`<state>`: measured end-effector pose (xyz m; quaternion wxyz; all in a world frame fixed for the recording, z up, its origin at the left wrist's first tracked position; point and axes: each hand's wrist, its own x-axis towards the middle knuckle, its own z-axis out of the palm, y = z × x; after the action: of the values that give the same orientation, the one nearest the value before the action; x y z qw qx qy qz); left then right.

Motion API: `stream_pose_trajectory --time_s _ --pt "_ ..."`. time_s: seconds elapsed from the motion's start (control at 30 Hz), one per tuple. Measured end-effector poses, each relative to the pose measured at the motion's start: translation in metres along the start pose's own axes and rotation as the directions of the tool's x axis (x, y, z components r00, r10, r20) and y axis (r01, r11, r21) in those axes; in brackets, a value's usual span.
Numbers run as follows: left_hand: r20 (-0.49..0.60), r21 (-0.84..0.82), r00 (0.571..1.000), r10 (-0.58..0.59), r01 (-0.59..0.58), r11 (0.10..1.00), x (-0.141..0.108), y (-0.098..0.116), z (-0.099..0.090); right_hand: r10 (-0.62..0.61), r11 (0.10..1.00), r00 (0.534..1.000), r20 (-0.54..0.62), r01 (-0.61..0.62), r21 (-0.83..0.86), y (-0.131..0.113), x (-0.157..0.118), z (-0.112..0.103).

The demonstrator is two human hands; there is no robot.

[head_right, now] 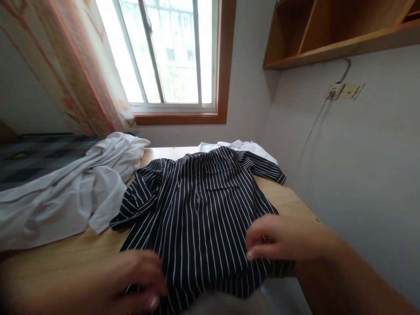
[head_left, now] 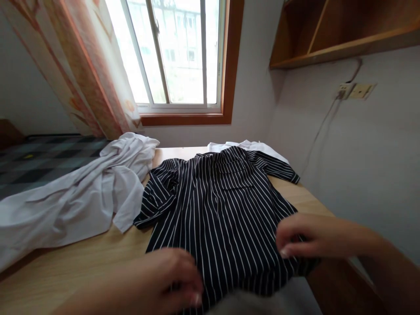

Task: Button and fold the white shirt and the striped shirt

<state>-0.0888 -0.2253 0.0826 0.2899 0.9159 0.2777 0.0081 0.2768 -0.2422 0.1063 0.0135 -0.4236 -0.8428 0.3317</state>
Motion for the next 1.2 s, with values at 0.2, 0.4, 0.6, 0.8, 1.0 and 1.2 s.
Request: stream_pose_trajectory --time_s 0.2,0.4,0.6,0.8,1.0,1.2 --pt "-0.324 0.346 0.945 0.047 0.072 0.935 0.087 -0.048 -0.022 -0.085 0.972 0.937 -0.34 0.003 -0.234 0.021 0.112 -0.023" --pt "-0.309 0.441 0.946 0.1 0.049 0.896 0.108 -0.08 0.002 -0.053 0.928 0.887 -0.459 -0.125 -0.35 0.065 0.182 -0.012" --pt "-0.273 0.439 0.961 -0.046 0.167 0.883 0.11 -0.082 0.005 -0.096 0.939 0.86 -0.5 -0.088 -0.331 0.084 0.197 0.006" --pt "-0.224 0.418 0.974 -0.033 0.126 0.9 0.097 -0.069 0.014 -0.033 0.938 0.917 -0.397 -0.108 -0.329 0.073 0.17 0.028" --pt "-0.211 0.358 0.977 0.015 0.063 0.932 0.069 -0.042 0.033 0.001 0.941 0.929 -0.37 -0.126 -0.314 0.051 0.133 0.052" --pt "-0.371 0.252 0.928 0.021 0.079 0.964 0.083 -0.04 0.002 -0.005 0.958 0.93 -0.367 -0.101 -0.269 0.042 0.111 0.06"
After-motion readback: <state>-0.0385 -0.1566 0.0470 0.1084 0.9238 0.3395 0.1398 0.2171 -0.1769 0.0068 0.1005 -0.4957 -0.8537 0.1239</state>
